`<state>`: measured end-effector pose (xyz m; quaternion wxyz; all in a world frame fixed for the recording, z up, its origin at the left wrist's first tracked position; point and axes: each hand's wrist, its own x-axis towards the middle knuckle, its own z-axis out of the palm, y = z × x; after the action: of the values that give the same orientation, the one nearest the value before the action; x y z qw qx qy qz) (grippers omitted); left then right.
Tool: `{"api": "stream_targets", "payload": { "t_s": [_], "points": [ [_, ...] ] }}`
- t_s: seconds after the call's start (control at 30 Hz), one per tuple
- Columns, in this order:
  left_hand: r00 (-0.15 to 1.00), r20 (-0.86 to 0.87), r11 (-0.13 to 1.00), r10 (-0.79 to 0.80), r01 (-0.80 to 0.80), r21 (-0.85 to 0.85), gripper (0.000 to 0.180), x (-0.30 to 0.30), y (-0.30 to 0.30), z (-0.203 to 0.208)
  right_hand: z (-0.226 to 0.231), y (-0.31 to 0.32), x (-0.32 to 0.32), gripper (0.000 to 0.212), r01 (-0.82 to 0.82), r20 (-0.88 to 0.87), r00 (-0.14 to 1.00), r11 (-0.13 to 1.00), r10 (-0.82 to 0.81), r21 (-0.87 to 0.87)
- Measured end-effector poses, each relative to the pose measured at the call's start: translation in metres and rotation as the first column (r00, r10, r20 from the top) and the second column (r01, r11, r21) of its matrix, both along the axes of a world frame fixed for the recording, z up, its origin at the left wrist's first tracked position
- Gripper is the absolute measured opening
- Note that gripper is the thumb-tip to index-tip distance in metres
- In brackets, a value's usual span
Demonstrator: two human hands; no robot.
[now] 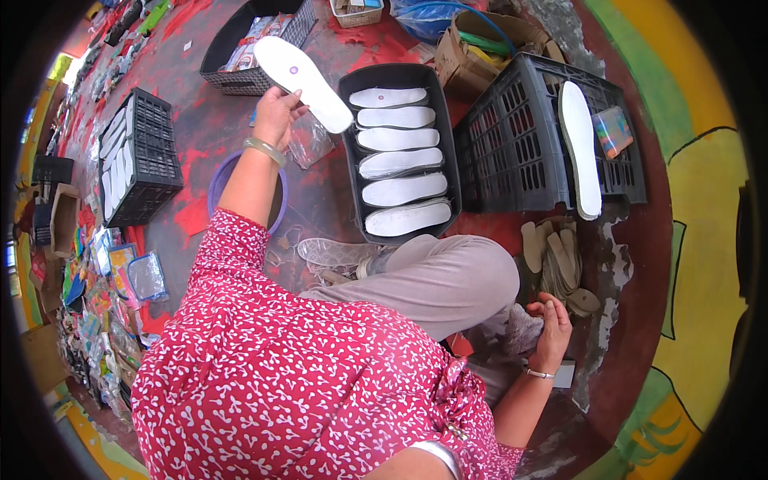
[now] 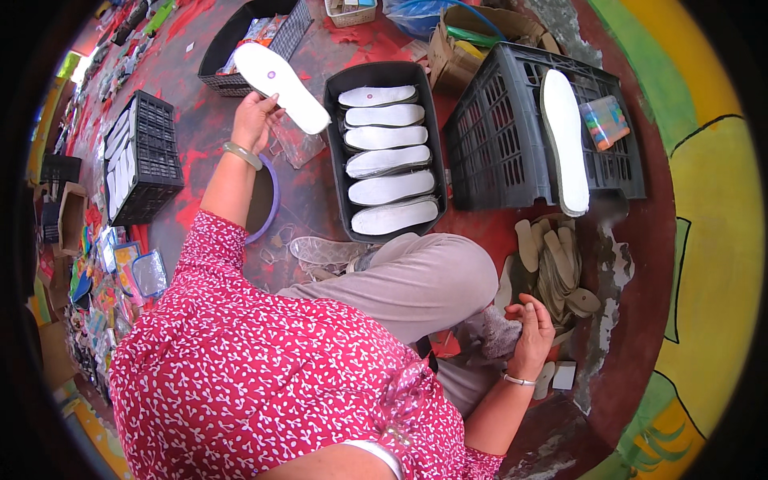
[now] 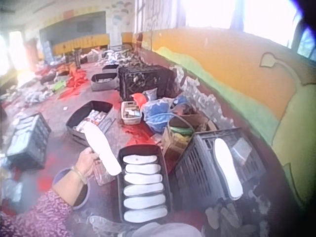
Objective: The person wipes a pack of markers with a cloth and then wipes several shoe insoles before placing them into a crate.
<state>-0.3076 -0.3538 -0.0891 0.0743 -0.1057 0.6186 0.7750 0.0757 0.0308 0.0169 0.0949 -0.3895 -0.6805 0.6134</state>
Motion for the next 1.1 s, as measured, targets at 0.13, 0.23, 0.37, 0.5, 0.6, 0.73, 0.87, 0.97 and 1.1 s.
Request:
{"api": "stream_targets", "payload": {
  "t_s": [0.13,0.23,0.37,0.5,0.6,0.73,0.87,0.97,1.1],
  "points": [
    [0.986,0.117,0.984,-0.120,0.102,0.148,0.012,0.005,0.033,-0.036,-0.002,0.001,0.011,0.020,0.026,-0.008,1.000,0.999,-0.026,-0.024],
    [0.978,0.202,0.950,-0.057,-0.009,0.312,0.015,0.009,0.070,-0.066,-0.002,0.002,0.020,0.020,0.055,-0.007,0.998,0.998,-0.056,-0.034],
    [0.932,0.363,0.912,-0.027,-0.125,0.390,0.022,0.006,0.132,-0.116,-0.003,0.004,0.021,0.020,0.058,-0.008,0.998,0.998,-0.059,-0.035],
    [0.825,0.561,0.853,0.065,-0.338,0.398,0.029,0.006,0.176,-0.175,-0.005,0.007,0.016,0.020,0.023,0.016,1.000,0.999,-0.023,-0.028],
    [0.741,0.639,0.862,0.208,-0.448,0.239,0.031,0.006,0.193,-0.172,-0.008,0.007,0.008,0.021,0.000,0.034,0.999,1.000,0.000,-0.004],
    [0.668,0.695,0.862,0.265,-0.487,0.139,0.031,0.012,0.201,-0.150,-0.005,0.006,-0.004,0.021,-0.033,0.069,0.997,0.999,0.031,0.021],
    [0.506,0.792,0.692,0.342,-0.706,0.152,0.032,0.010,0.214,-0.156,-0.001,0.003,-0.018,0.021,-0.042,0.092,0.995,0.999,0.041,0.005],
    [0.422,0.852,0.571,0.311,-0.799,0.188,0.031,-0.001,0.222,-0.170,-0.003,0.003,-0.022,0.021,-0.046,0.107,0.993,0.999,0.045,0.006],
    [0.342,0.876,0.589,0.341,-0.804,0.085,0.032,-0.017,0.230,-0.175,-0.002,0.004,-0.024,0.021,-0.041,0.105,0.994,0.999,0.039,0.015]
  ]
}}
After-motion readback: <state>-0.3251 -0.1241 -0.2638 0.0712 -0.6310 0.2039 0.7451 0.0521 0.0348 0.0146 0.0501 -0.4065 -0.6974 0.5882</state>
